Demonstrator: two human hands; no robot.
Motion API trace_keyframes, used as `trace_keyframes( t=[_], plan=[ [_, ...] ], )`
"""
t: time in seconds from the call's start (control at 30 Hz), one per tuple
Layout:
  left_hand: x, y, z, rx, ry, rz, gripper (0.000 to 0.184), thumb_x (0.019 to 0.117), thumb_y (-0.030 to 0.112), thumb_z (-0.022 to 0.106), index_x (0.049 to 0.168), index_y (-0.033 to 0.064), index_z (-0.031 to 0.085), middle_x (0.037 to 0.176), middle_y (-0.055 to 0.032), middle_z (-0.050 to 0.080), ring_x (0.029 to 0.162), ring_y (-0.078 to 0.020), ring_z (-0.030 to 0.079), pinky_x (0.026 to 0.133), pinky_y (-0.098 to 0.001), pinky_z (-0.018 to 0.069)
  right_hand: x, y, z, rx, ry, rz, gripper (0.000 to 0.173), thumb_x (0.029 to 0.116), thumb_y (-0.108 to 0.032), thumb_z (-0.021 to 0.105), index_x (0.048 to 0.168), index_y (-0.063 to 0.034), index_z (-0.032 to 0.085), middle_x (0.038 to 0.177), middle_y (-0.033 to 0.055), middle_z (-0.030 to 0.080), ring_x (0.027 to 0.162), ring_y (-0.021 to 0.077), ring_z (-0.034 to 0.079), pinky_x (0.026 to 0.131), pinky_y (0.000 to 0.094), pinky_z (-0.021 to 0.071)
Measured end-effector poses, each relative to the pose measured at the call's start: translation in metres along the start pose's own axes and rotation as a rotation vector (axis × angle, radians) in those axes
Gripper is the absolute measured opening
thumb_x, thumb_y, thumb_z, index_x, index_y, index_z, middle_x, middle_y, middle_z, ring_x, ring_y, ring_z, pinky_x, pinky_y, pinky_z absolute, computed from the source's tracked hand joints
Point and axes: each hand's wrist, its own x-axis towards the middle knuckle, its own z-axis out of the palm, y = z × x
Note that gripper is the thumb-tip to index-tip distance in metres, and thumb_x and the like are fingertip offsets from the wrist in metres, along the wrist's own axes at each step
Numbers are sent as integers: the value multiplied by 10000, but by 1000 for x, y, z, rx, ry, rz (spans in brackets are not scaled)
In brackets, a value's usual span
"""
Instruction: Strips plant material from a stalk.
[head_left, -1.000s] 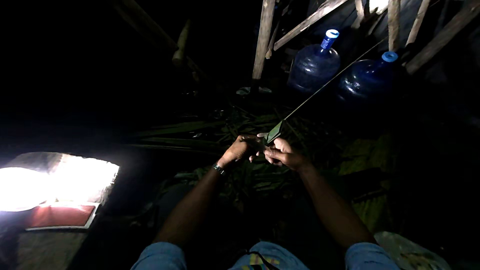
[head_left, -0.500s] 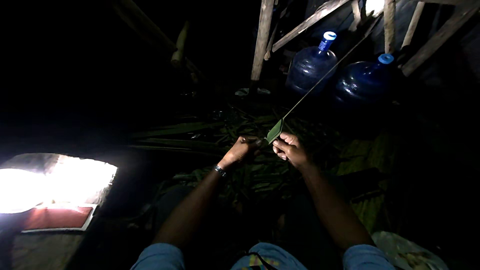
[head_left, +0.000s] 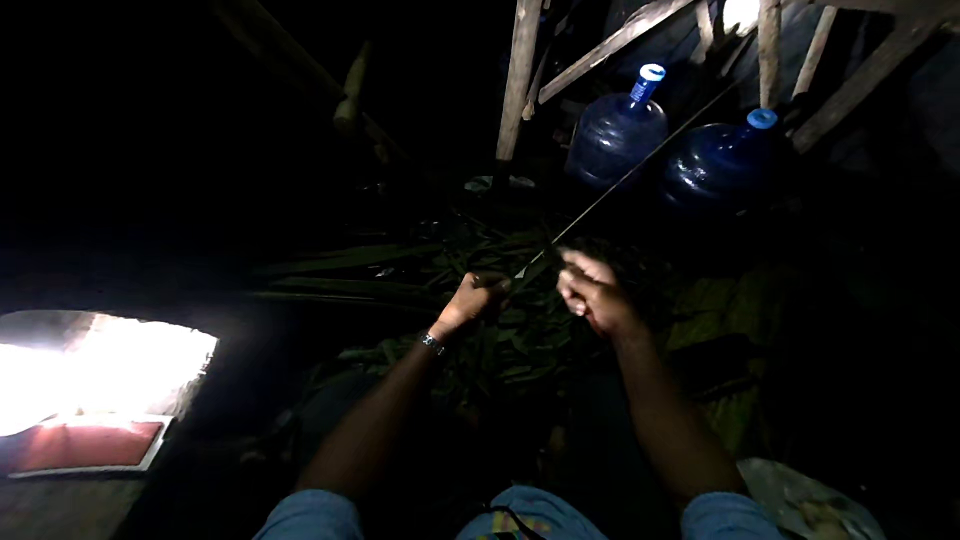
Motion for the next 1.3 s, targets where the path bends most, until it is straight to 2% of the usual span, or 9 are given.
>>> trace_keyframes(
  t=[0.13, 0.23, 0.3, 0.6, 0.77, 0.87, 1.07, 1.17, 1.3],
  plan=[
    [1, -10, 7, 64, 53, 119, 153, 1017, 8, 528, 956, -34, 662, 655, -9, 612, 507, -42, 531, 498, -195, 471, 0, 6, 30, -57, -203, 151, 388, 1045, -45, 457, 1432, -40, 461, 730, -21, 564, 511, 2, 449, 459, 150, 367],
    [2, -16, 5, 234, 93, 252, 155, 1018, 45, 558, 971, -27, 687, 684, -1, 623, 553, -32, 557, 557, -207, 505, 1, 3, 41, -67, -116, 182, 297, 1054, -28, 457, 1344, -39, 519, 773, 9, 580, 512, 6, 448, 444, 147, 354],
    [2, -16, 7, 320, 107, 316, 174, 1025, 76, 567, 950, -10, 698, 683, 5, 624, 566, -25, 554, 573, -207, 499, 1, 3, 44, -43, -34, 148, 333, 1052, -24, 488, 1383, -29, 530, 766, 16, 602, 519, 8, 443, 452, 153, 347],
    [1, -13, 10, 449, 137, 374, 214, 1038, 107, 557, 922, -4, 699, 681, -25, 632, 566, -56, 568, 583, -237, 508, 3, 4, 51, -81, 63, 35, 308, 1046, -25, 520, 1348, -1, 575, 802, 40, 657, 571, 34, 515, 511, 183, 423],
    [-6, -14, 16, 500, 91, 318, 213, 1036, 114, 561, 1005, -32, 713, 765, -65, 662, 644, -76, 594, 670, -267, 527, 16, 4, 27, -28, 231, 19, 226, 1055, -54, 484, 1236, -33, 617, 702, -36, 547, 502, 5, 409, 458, 157, 344],
    [-9, -16, 19, 457, 54, 312, 226, 1038, 130, 554, 989, -25, 711, 732, -28, 650, 618, -33, 580, 642, -221, 517, 20, -4, -8, 185, 287, -19, 244, 1080, -88, 434, 1272, -69, 584, 678, -24, 509, 419, 6, 371, 378, 141, 346],
    [-2, -13, 19, -2, 35, 92, 200, 1053, 75, 527, 970, -34, 673, 635, 0, 575, 504, -41, 502, 492, -192, 446, -3, -3, 23, 13, -74, 110, 323, 1053, -68, 477, 1373, -56, 521, 717, -9, 574, 490, 9, 454, 450, 149, 384],
    [-3, -10, 15, -89, 39, 62, 207, 1049, 55, 525, 906, -17, 656, 616, 7, 563, 494, -45, 501, 486, -194, 454, -2, -3, 33, -5, -141, 139, 214, 1068, -58, 466, 1251, -42, 576, 739, -2, 583, 489, -8, 444, 439, 126, 357],
    [-1, -14, 14, 201, 77, 227, 165, 1027, 64, 563, 986, -31, 693, 681, 11, 603, 557, -15, 531, 554, -186, 477, 3, 2, 35, -60, -15, 77, 108, 1056, -58, 509, 1077, -24, 610, 698, -6, 535, 488, 7, 414, 441, 145, 339]
  ],
)
